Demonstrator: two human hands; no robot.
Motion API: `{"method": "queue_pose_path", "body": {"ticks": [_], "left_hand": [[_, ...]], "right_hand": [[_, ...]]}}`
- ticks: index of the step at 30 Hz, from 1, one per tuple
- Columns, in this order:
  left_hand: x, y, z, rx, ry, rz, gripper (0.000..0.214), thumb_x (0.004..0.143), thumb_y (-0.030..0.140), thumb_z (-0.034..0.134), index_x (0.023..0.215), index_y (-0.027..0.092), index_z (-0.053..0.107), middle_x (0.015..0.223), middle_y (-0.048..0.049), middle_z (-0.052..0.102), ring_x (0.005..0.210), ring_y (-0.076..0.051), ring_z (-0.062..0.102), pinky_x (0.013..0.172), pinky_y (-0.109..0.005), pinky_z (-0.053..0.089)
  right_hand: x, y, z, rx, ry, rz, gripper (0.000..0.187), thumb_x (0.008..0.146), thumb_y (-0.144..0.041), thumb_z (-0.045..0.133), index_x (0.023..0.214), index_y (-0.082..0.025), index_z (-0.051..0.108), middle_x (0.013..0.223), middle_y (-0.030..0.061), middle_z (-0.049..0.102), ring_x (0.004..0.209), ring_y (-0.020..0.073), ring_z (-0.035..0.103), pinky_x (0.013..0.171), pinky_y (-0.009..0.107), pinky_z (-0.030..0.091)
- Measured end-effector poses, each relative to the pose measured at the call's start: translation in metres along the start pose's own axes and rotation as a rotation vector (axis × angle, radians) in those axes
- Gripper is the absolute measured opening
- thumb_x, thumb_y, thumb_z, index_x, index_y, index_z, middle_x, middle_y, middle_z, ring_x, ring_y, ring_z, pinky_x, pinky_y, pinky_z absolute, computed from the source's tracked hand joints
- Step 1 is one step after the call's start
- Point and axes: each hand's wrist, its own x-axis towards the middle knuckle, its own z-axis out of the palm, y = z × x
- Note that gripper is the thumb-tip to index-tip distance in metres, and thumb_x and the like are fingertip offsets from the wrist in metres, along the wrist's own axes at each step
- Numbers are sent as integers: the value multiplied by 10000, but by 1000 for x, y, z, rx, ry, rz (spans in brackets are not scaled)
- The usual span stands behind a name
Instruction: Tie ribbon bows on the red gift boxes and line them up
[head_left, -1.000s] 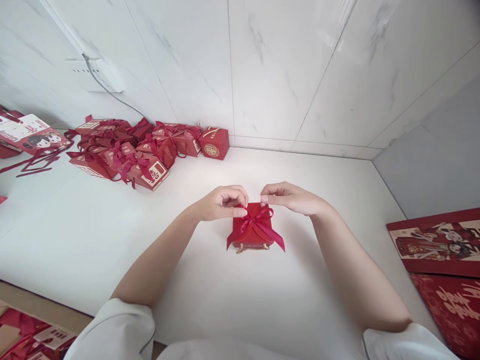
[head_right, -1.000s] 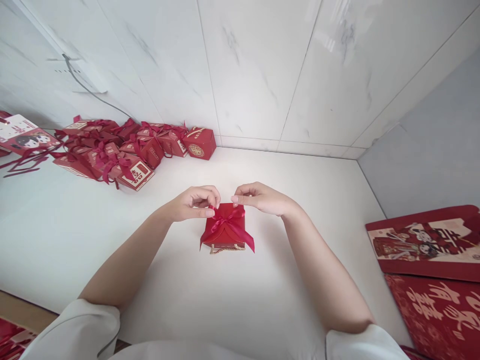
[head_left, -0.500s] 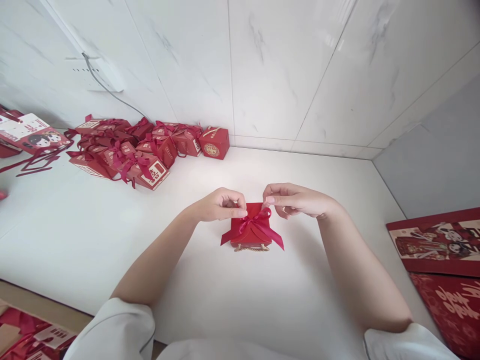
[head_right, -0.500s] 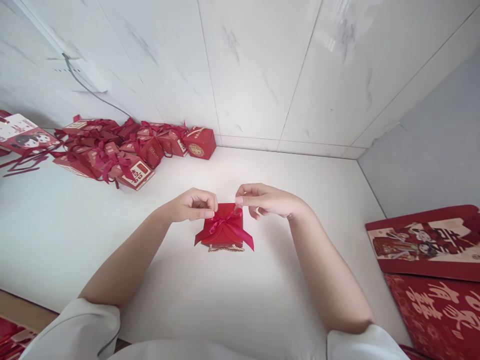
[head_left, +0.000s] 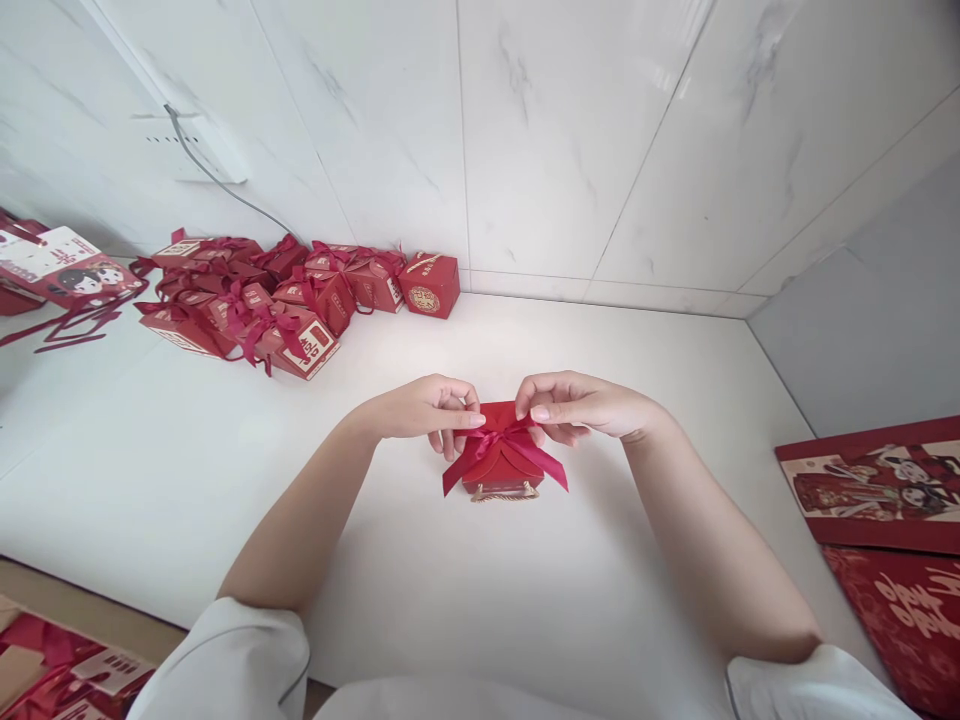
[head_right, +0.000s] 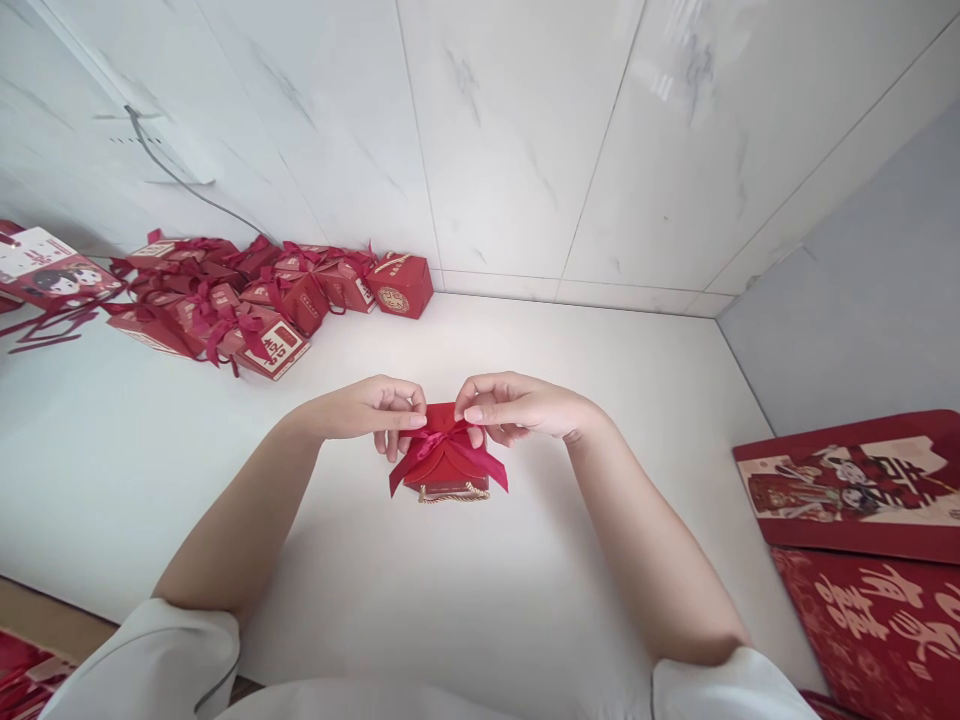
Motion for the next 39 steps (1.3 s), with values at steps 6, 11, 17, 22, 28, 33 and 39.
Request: {"method": "queue_pose_path", "body": {"ticks": [6, 11, 17, 22, 28, 33, 39], "left_hand": [[-4, 2, 7, 152, 111, 16, 430, 816, 557, 533, 704, 147, 600, 631, -26, 633, 483, -101, 551, 494, -226, 447], [4, 1, 7, 171, -3, 77, 383, 817, 512, 551, 721, 155, 652, 624, -15, 617, 454, -80, 488, 452, -216, 380], [6, 1, 9, 134, -14, 103, 333, 837, 460, 541, 804, 157, 674, 670, -21, 634, 439, -60, 431, 419, -205, 334], [0, 5, 8, 12, 35, 217, 309, 830, 439, 575, 834, 143, 664, 675, -27, 642, 425, -46, 419, 416, -200, 319], [-4, 6, 6, -66, 41, 285, 283, 836, 408, 589, 827, 133, 653, 701, -27, 649, 413, -34, 415, 417, -199, 340], [-4, 5, 5, -100, 86, 316, 255, 838, 376, 595, 794, 130, 642, 692, -21, 640, 420, -35, 414, 420, -202, 325], [-4, 4, 1, -108, 152, 301, 260, 835, 379, 602, 747, 134, 610, 725, -16, 643, 425, -31, 427, 435, -203, 316]], "right_hand": [[6, -1, 9, -22, 89, -47, 328, 836, -497, 608, 963, -199, 551, 696, -1, 656, 455, 65, 387, 438, 221, 276], [3, -4, 12, -121, 180, 42, 353, 861, -538, 545, 987, -208, 538, 744, 28, 694, 497, 95, 490, 476, 236, 346], [4, -1, 13, -132, 103, 23, 288, 870, -451, 575, 1034, -218, 543, 758, 6, 659, 562, 99, 512, 535, 237, 405], [2, -6, 15, -4, 65, -98, 279, 870, -423, 588, 1049, -218, 525, 737, 7, 650, 581, 104, 523, 485, 211, 360], [-1, -6, 12, 75, 138, -229, 225, 856, -352, 628, 1006, -208, 543, 632, -20, 620, 444, 62, 379, 410, 198, 266], [0, 0, 7, 154, 201, -347, 184, 843, -311, 650, 965, -213, 555, 590, -37, 603, 411, 56, 346, 389, 197, 242], [-1, 1, 4, 116, 255, -347, 141, 866, -327, 618, 932, -207, 584, 608, -24, 604, 431, 62, 360, 412, 216, 243]]}}
